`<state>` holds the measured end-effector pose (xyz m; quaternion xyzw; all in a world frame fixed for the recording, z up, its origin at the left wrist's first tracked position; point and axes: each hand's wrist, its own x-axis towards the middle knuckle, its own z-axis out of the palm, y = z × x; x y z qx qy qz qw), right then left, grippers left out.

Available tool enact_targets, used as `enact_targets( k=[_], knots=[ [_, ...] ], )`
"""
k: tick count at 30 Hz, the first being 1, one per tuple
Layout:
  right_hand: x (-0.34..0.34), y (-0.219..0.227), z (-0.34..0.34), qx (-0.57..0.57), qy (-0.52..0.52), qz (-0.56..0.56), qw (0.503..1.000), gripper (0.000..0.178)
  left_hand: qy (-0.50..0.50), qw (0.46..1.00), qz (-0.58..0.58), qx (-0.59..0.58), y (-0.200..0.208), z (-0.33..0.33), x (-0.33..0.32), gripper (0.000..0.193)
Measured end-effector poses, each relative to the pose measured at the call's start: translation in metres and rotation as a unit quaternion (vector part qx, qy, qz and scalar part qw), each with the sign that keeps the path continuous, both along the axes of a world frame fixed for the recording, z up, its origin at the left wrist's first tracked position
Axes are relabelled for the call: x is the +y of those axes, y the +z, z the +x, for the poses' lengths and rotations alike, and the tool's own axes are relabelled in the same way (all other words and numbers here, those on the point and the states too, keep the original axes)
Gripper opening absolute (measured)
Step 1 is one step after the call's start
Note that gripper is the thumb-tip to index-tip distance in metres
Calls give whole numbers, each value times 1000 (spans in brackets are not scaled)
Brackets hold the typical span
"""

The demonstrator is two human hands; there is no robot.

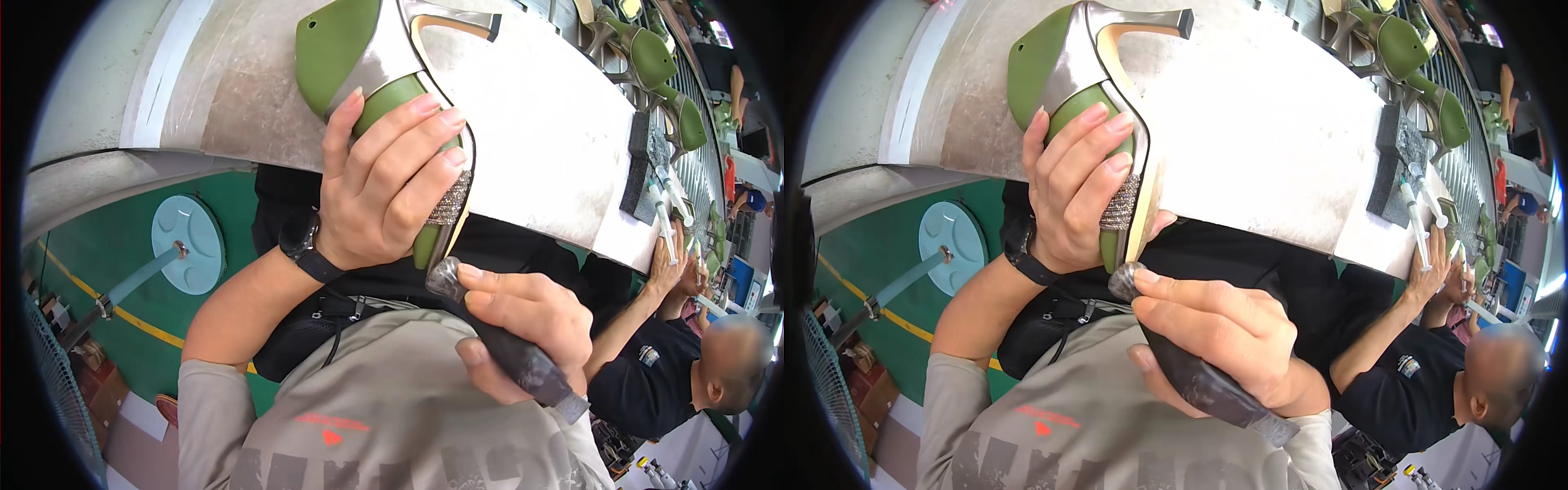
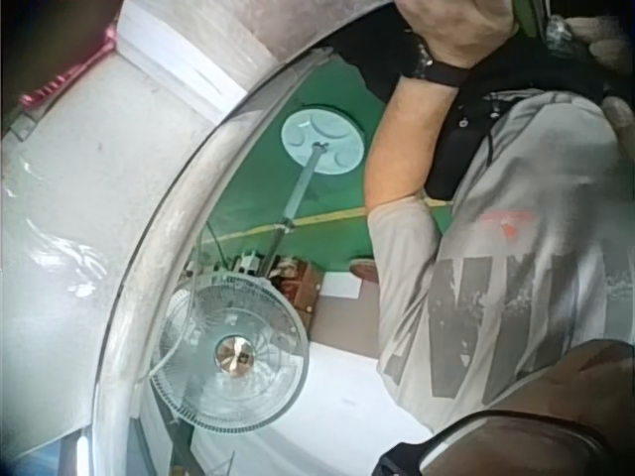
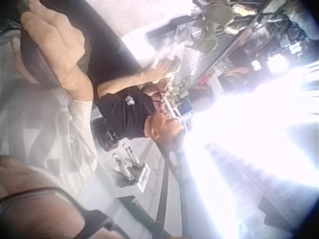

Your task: The person assembles high-heeled shoes by taking lasted shoe uppers and soles from a conveyor, pressing each sole and heel onto the shoe by hand, and hammering along the edges and heels with a hammer.

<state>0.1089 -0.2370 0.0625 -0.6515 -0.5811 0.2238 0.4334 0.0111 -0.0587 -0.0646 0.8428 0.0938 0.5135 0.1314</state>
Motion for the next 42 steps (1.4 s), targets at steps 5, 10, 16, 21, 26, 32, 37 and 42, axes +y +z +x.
enact_targets(
  k=[5, 10, 16, 21, 26, 32, 37, 42],
  knots=[
    [14, -11, 26, 43, -76, 57, 995, 35, -26, 995, 79, 55, 0, -3, 9, 65],
    [58, 21, 41, 198, -206, -99, 953, 30, -24, 997, 56, 38, 2, -2, 5, 68],
    [33, 3, 13, 184, -167, 19, 969, 27, -18, 1000, 7, -19, 4, 4, 3, 34],
    [-2, -41, 11, 376, -151, 51, 913, 28, -10, 1000, 15, 15, 3, 2, 6, 32],
    [-20, -78, -21, 433, -100, 162, 881, 34, -18, 1000, -6, 2, 3, 1, 2, 31],
    [-28, -68, -30, 166, -135, 152, 965, 33, -6, 999, -31, 5, 4, 4, -3, 31],
    [-11, -6, -22, -127, -50, 11, 991, 41, -2, 1000, -17, 14, 0, 5, -6, 35],
    [9, 27, -15, -162, -36, -101, 981, 37, 1, 1000, -29, 4, 1, 8, -10, 31]
  ],
)
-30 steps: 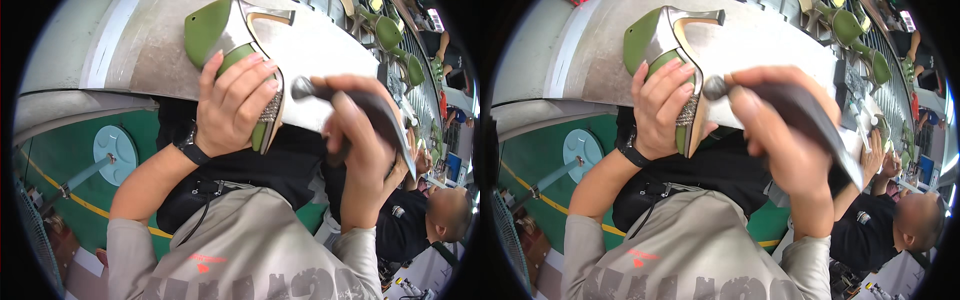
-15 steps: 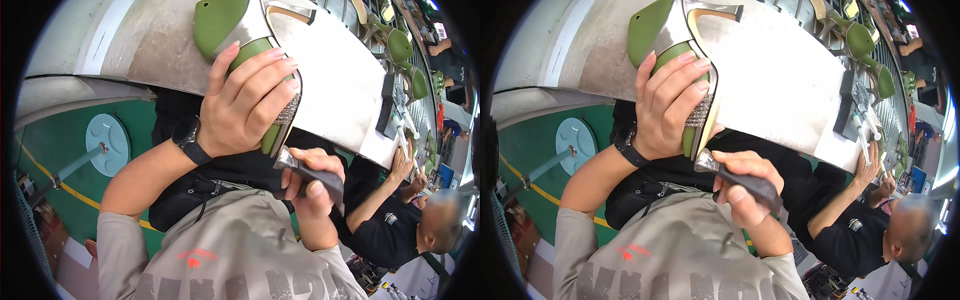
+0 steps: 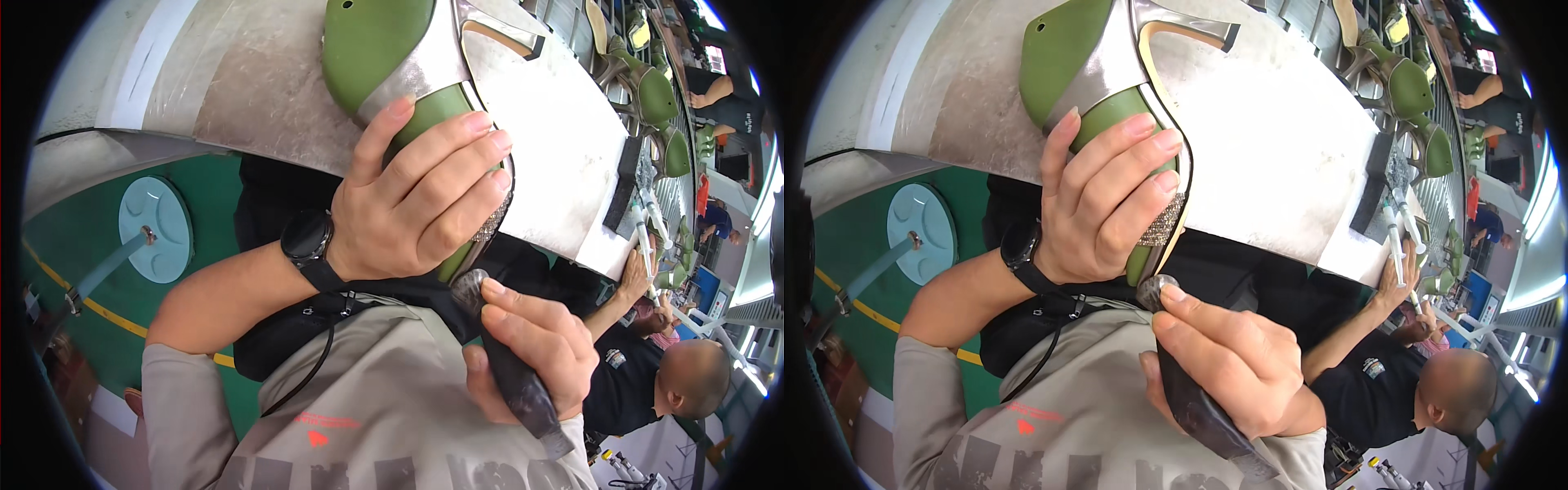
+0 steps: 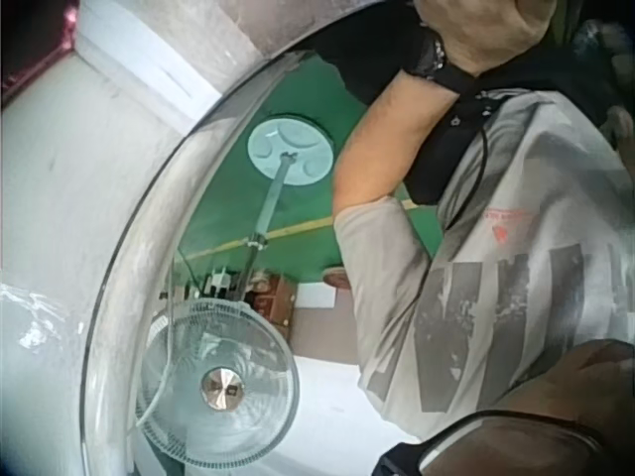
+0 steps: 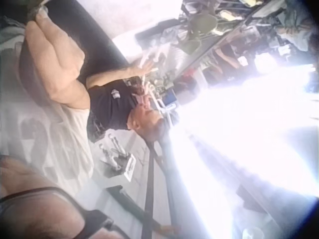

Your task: The person assembles high-heeled shoes by taking lasted shoe uppers and soles from a conveyor, pressing each sole and heel onto the shoe by hand, and hammering along the edges and heels with a hammer.

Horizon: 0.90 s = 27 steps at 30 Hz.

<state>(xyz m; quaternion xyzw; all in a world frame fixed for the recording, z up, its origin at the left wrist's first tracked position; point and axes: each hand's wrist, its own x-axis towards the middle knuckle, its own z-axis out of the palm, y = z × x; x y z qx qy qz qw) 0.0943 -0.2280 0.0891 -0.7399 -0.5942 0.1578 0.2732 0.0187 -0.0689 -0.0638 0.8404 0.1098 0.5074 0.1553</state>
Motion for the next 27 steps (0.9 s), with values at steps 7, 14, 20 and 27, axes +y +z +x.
enact_targets(
  k=[7, 14, 20, 27],
  knots=[
    [-1, -10, -3, -13, -14, 89, 996, 36, -14, 1000, 2, -18, 2, 6, -5, 30],
    [-27, -10, 3, 259, -183, 294, 902, 39, -29, 1000, 12, 2, 7, 6, -5, 30],
    [-7, -10, 39, 353, -173, 60, 917, 25, -64, 997, 36, 31, 21, 1, 6, 47],
    [-12, -27, 72, -81, -108, 125, 983, 47, -246, 805, -456, -289, 77, -34, 64, 58]
  ],
)
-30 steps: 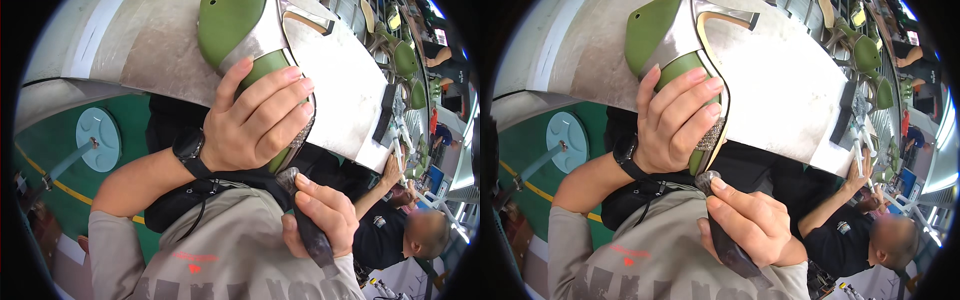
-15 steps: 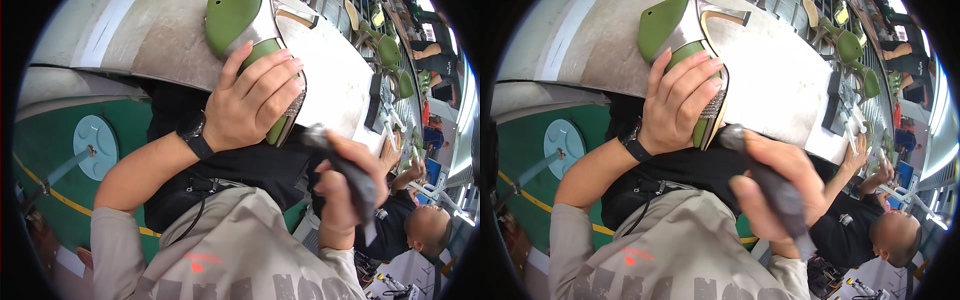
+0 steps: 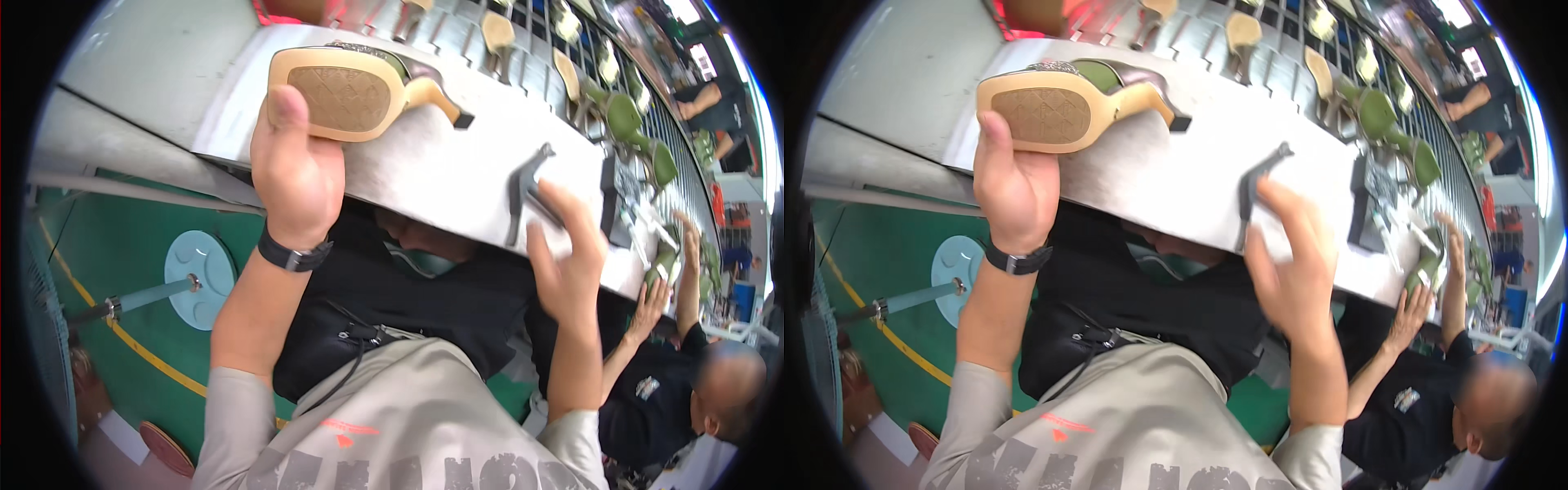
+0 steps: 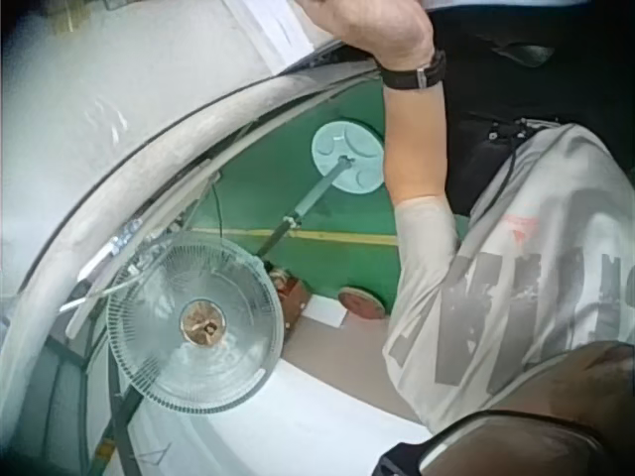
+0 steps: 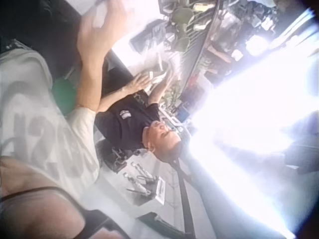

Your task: The person assembles high-heeled shoes by taking lasted shoe uppers and soles from a conveyor, pressing each sole and heel onto the shoe by hand, and hammering along the edges and heels with a hammer.

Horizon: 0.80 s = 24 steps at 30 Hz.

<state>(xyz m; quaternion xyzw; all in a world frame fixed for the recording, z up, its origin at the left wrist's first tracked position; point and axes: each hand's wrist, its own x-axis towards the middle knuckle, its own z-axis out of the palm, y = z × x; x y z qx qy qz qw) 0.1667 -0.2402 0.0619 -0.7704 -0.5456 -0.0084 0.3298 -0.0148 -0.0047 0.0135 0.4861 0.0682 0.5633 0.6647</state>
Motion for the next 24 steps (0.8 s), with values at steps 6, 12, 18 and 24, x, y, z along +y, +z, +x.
enact_targets(
  k=[6, 12, 18, 24],
  knots=[
    [-25, -59, -53, 788, 102, 147, 589, 92, -342, 901, -214, -161, -1, -23, -3, 72],
    [-34, -85, -94, 826, 199, 123, 513, 102, -380, 906, -175, -59, -14, -20, -29, 82],
    [-71, -109, -108, 417, 143, 127, 888, 98, -269, 951, -58, 140, 6, -38, -51, 98],
    [-75, -112, -97, 170, 175, 93, 965, 43, -333, 931, -46, 143, 4, -53, -55, 72]
  ],
)
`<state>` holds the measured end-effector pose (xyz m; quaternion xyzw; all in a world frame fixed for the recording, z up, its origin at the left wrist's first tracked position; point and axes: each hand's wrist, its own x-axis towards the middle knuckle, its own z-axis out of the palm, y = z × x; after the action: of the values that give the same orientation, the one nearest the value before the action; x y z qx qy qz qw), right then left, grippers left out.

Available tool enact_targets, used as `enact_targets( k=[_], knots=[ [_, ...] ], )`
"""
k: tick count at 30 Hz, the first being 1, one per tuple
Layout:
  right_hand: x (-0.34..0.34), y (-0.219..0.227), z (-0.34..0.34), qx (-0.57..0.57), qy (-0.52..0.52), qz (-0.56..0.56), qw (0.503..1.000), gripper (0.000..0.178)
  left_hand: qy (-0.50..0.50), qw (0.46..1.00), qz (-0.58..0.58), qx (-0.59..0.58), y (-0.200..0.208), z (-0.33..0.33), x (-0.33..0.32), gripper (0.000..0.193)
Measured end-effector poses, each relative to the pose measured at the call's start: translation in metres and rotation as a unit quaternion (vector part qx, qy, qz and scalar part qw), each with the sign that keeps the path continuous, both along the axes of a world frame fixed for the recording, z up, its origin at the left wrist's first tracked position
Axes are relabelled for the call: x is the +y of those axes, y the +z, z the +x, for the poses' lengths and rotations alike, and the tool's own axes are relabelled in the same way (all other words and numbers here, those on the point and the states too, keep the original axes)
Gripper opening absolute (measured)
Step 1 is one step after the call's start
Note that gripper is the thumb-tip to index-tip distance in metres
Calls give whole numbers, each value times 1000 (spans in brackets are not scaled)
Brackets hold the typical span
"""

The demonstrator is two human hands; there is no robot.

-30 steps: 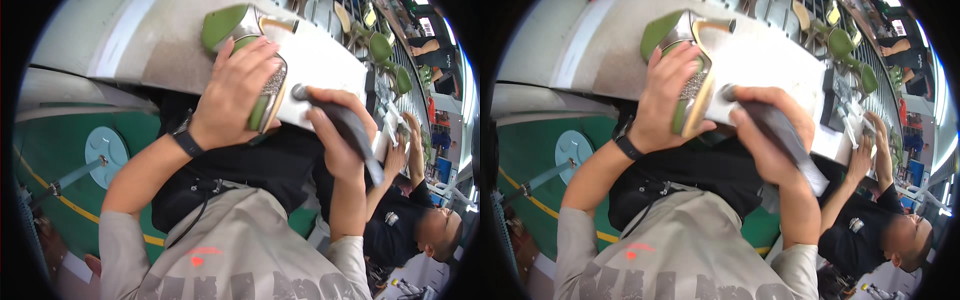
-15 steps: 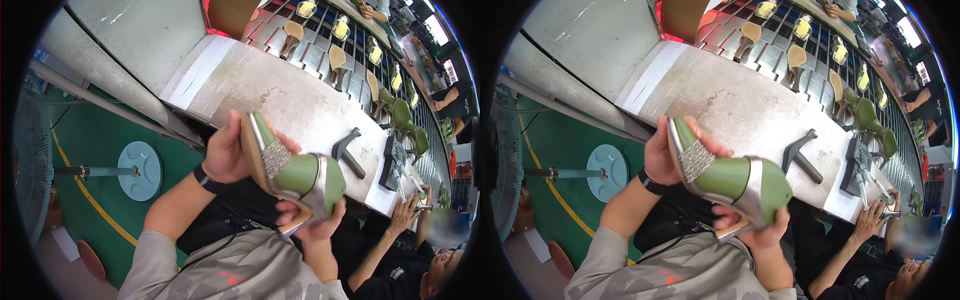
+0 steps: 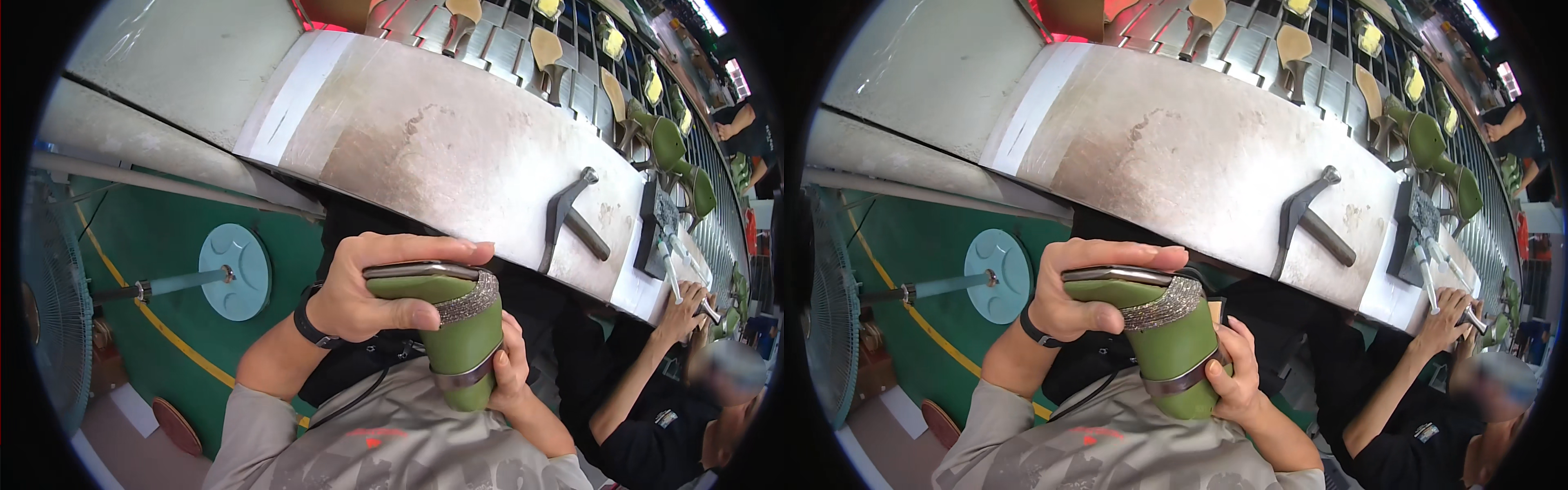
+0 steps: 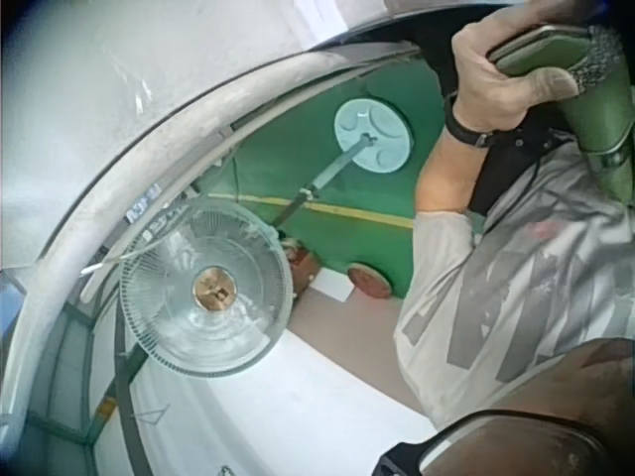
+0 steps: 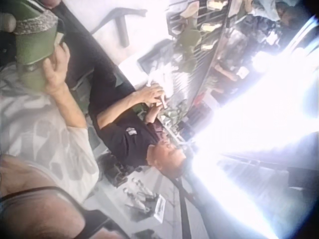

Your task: The person assembles high-heeled shoes by taking lasted shoe uppers and soles from a conveyor, pressing each sole and heel onto the shoe by hand, and hammering along the edges and heels with a hammer.

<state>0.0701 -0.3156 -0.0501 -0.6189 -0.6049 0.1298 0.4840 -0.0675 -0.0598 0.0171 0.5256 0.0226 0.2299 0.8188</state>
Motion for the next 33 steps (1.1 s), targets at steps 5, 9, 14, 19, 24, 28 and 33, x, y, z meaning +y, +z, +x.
enact_targets(
  k=[5, 9, 14, 19, 24, 28, 33],
  knots=[
    [-7, 3, -1, -1, 1, -31, 1000, 40, -7, 996, 13, -84, -7, 3, 0, 64],
    [-4, 0, -1, -32, -2, 28, 999, 58, -14, 995, 6, -95, -6, 8, 0, 56],
    [1, 24, 5, -41, 40, 16, 998, 107, 13, 998, -11, 67, 14, 11, 2, 58],
    [48, 82, 34, 194, -1, 9, 981, 88, 71, 986, -152, 13, 21, 59, 26, 77],
    [184, 134, 116, 550, -52, 46, 832, 58, 275, 833, 455, 154, -32, 84, 59, 54],
    [314, 122, 201, 441, -210, 28, 872, 34, 267, 805, 519, 107, -33, 87, 47, 33],
    [349, 72, 258, 172, -332, -165, 913, 66, 279, 771, 570, 58, -34, 96, 41, 21]
  ],
)
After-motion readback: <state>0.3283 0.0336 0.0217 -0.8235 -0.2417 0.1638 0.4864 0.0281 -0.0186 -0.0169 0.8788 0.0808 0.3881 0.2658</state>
